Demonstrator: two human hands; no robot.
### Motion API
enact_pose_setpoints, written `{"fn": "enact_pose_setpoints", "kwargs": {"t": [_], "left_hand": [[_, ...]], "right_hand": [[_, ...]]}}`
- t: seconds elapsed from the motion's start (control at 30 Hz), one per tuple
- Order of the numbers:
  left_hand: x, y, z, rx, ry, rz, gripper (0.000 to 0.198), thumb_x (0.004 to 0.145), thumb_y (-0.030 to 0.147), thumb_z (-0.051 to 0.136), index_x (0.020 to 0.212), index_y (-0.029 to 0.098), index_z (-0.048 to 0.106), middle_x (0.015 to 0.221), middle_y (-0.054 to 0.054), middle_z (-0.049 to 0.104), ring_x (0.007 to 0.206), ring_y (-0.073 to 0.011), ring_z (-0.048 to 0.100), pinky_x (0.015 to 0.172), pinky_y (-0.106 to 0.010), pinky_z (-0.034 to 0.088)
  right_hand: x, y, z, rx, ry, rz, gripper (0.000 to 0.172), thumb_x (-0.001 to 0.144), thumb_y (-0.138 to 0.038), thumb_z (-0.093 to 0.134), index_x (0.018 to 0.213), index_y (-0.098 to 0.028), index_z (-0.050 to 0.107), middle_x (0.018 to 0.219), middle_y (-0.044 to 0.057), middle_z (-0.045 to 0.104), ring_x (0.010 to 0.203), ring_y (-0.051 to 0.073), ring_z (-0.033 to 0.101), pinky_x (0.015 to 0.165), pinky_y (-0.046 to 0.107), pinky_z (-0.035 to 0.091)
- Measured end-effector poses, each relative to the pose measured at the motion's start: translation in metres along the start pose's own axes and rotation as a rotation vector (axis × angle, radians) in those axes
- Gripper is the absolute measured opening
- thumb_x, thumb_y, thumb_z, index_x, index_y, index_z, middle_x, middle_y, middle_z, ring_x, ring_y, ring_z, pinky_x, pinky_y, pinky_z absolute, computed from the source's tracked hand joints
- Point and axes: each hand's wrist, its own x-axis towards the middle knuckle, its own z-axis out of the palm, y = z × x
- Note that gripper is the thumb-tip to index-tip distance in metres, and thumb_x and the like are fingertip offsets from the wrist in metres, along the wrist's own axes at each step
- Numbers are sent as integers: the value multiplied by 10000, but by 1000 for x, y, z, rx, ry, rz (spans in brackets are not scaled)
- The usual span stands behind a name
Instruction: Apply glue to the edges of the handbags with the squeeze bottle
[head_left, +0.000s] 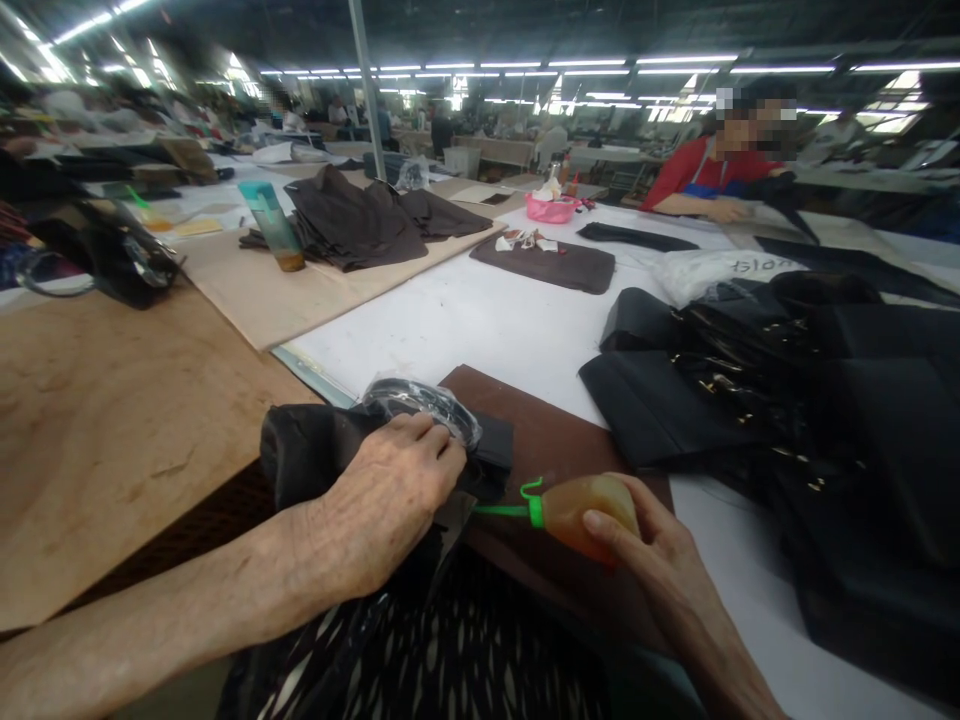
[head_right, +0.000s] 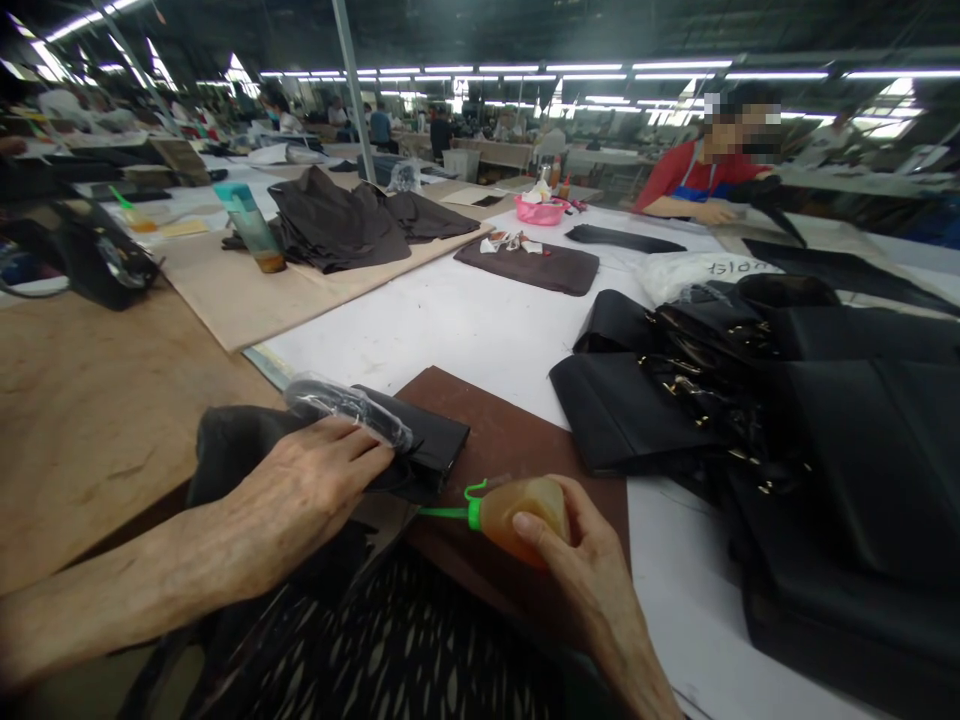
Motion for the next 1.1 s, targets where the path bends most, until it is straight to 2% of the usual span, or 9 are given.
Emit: {"fn": "enact_pose_setpoints", "kwargs": {"t": [0.33, 0.53, 0.73, 0.87, 1.1], "left_hand": [[-1, 1, -1, 1, -54, -43, 155, 688, 89, 553, 832, 146, 548, 853, -88, 593, 789, -227, 502, 722, -363, 435], [-2, 1, -2, 21, 22, 0, 147, 692, 57, 539, 814, 136, 559, 804, -76, 590, 737, -222, 496, 692, -349, 426], [-1, 1, -4, 34, 2, 7, 172, 686, 35, 527, 827, 125, 566, 798, -80, 587, 740, -225, 503, 699, -348, 428], [0, 2, -5, 25, -9, 2, 174, 693, 41, 522, 840, 125, 562, 818, -81, 589, 748, -224, 505, 699, -346, 434], [-2, 2, -2, 55, 18, 1, 176, 688, 42, 513, 832, 128, 569, 798, -77, 593, 714, -229, 500, 638, -346, 437]], "right_hand": [[-20, -20, 7, 63, 21, 89, 462, 641, -462, 634, 1013, -198, 566, 866, 43, 668, 736, 261, 615, 489, 270, 463], [-30, -24, 8, 91, -9, 103, 496, 635, -481, 642, 1030, -198, 543, 782, 15, 642, 695, 223, 579, 503, 245, 468], [-37, -19, 9, 112, 19, 131, 517, 616, -510, 661, 1014, -197, 561, 778, 11, 642, 644, 203, 560, 466, 230, 459], [-36, -12, 8, 110, 49, 99, 507, 618, -511, 680, 1002, -198, 576, 778, 18, 646, 649, 209, 576, 484, 233, 472], [-37, -10, 12, 105, -5, 76, 513, 632, -515, 673, 1012, -186, 570, 795, 29, 646, 683, 226, 582, 509, 249, 463]]}}
